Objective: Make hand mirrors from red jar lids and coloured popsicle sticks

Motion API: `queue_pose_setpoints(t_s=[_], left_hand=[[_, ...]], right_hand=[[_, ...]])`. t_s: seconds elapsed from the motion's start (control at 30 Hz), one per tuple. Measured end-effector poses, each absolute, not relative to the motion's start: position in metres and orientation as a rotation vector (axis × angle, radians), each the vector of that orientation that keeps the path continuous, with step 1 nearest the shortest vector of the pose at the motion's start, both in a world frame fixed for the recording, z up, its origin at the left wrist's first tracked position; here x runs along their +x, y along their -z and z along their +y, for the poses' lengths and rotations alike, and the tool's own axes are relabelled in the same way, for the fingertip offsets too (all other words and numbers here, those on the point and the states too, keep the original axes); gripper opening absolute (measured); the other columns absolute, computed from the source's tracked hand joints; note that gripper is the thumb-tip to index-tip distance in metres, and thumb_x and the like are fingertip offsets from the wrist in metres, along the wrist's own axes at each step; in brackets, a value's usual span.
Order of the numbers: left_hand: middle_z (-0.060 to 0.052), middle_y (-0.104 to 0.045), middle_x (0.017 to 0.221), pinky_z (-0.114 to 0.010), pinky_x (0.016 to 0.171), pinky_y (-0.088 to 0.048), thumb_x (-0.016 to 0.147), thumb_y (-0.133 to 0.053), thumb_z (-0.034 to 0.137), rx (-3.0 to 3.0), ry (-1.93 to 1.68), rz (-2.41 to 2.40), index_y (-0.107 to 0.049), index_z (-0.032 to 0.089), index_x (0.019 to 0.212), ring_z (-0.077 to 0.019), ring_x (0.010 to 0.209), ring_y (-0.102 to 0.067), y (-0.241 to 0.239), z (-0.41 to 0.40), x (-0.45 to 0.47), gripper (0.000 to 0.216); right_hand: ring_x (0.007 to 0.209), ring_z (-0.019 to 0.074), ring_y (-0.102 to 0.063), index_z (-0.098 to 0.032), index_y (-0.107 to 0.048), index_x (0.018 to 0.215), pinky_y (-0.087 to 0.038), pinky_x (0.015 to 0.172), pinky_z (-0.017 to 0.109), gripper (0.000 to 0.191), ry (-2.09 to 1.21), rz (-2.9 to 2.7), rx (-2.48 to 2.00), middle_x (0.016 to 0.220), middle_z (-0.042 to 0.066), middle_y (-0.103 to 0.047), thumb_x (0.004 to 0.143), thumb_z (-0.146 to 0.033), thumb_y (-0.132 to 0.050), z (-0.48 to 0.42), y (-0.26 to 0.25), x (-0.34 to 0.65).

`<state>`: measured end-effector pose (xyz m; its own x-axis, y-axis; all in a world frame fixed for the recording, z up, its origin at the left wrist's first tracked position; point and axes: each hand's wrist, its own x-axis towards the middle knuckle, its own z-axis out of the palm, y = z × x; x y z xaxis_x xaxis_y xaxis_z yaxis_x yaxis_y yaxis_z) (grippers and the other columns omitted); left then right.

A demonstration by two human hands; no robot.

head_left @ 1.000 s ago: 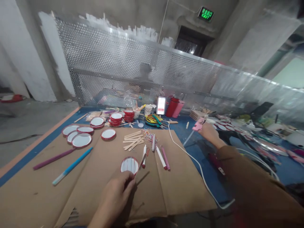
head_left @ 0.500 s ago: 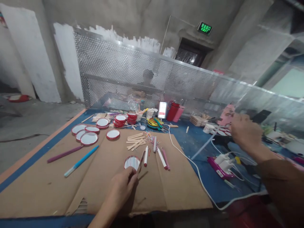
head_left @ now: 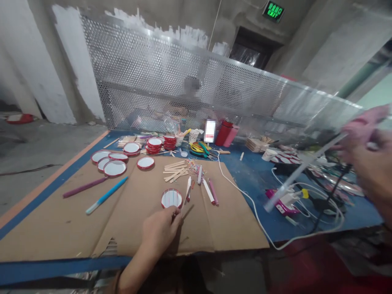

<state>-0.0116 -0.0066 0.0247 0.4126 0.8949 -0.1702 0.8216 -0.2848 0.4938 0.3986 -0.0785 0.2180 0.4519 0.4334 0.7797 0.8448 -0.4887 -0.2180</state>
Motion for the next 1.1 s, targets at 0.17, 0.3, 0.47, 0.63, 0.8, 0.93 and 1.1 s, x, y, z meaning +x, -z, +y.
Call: queue_pose_setpoints(t_s=[0.17,0.3,0.47,0.63,0.8,0.93,1.1], left_hand=[[-0.009,-0.075,0.097,-0.027,0.067,-0.041,0.098,-0.036,0.036,2.249,-0.103,1.502,-0.066,0.024,0.102,-0.0256,0.091,-0.071,-0.027,-0.011,-0.004,0.033],[-0.010,-0.075,0.096,-0.032,0.069,-0.047,0.099,-0.034,0.039,2.280,0.006,1.563,-0.065,0.024,0.101,-0.0289,0.091,-0.072,-0.030,-0.013,0.002,0.034],[-0.010,-0.075,0.092,-0.040,0.070,-0.052,0.099,-0.032,0.037,2.343,0.061,1.590,-0.064,0.023,0.103,-0.0325,0.089,-0.072,-0.033,-0.015,0.008,0.035],[-0.011,-0.075,0.088,-0.042,0.069,-0.052,0.100,-0.031,0.037,2.335,0.076,1.631,-0.062,0.022,0.106,-0.0326,0.087,-0.073,-0.032,-0.015,0.012,0.035],[-0.009,-0.076,0.092,-0.037,0.068,-0.051,0.100,-0.033,0.039,2.334,0.048,1.579,-0.063,0.025,0.105,-0.0302,0.088,-0.073,-0.028,-0.015,0.007,0.033],[-0.005,-0.076,0.096,-0.031,0.069,-0.048,0.099,-0.038,0.041,2.345,-0.017,1.486,-0.064,0.027,0.102,-0.0261,0.091,-0.072,-0.023,-0.014,-0.002,0.030],[-0.002,-0.074,0.098,-0.027,0.072,-0.046,0.091,-0.056,0.036,2.293,-0.187,1.362,-0.063,0.026,0.106,-0.0202,0.090,-0.070,-0.017,-0.011,-0.010,0.019]], right_hand=[[0.058,0.0145,-0.056,-0.019,-0.066,0.085,-0.042,0.054,0.029,0.039,-0.130,-0.777,-1.706,0.076,0.004,-0.064,0.068,-0.051,-0.078,-0.060,-0.149,0.354],[0.057,0.0140,-0.061,-0.019,-0.065,0.084,-0.045,0.047,0.025,0.044,-0.430,-0.791,-1.553,0.083,0.004,-0.067,0.060,-0.053,-0.080,-0.051,-0.091,0.317],[0.060,0.0118,-0.062,-0.017,-0.070,0.095,-0.044,0.043,0.018,0.042,-0.969,-0.708,-1.096,0.087,0.006,-0.070,0.066,-0.044,-0.083,-0.052,-0.052,0.268],[0.054,0.0099,-0.059,-0.016,-0.069,0.093,-0.044,0.040,0.018,0.045,-1.117,-0.696,-1.054,0.082,0.005,-0.069,0.071,-0.054,-0.078,-0.056,-0.038,0.238],[0.054,0.0105,-0.058,-0.015,-0.068,0.088,-0.043,0.040,0.018,0.046,-1.140,-0.900,-1.162,0.078,0.006,-0.066,0.076,-0.059,-0.071,-0.066,-0.031,0.222],[0.053,0.0085,-0.054,-0.014,-0.067,0.086,-0.040,0.043,0.017,0.050,-1.172,-0.961,-1.297,0.069,0.004,-0.063,0.073,-0.062,-0.073,-0.073,-0.030,0.211],[0.054,0.0093,-0.054,-0.014,-0.068,0.094,-0.042,0.044,0.019,0.054,-1.145,-0.880,-1.374,0.074,0.005,-0.066,0.069,-0.061,-0.076,-0.074,-0.026,0.202]])
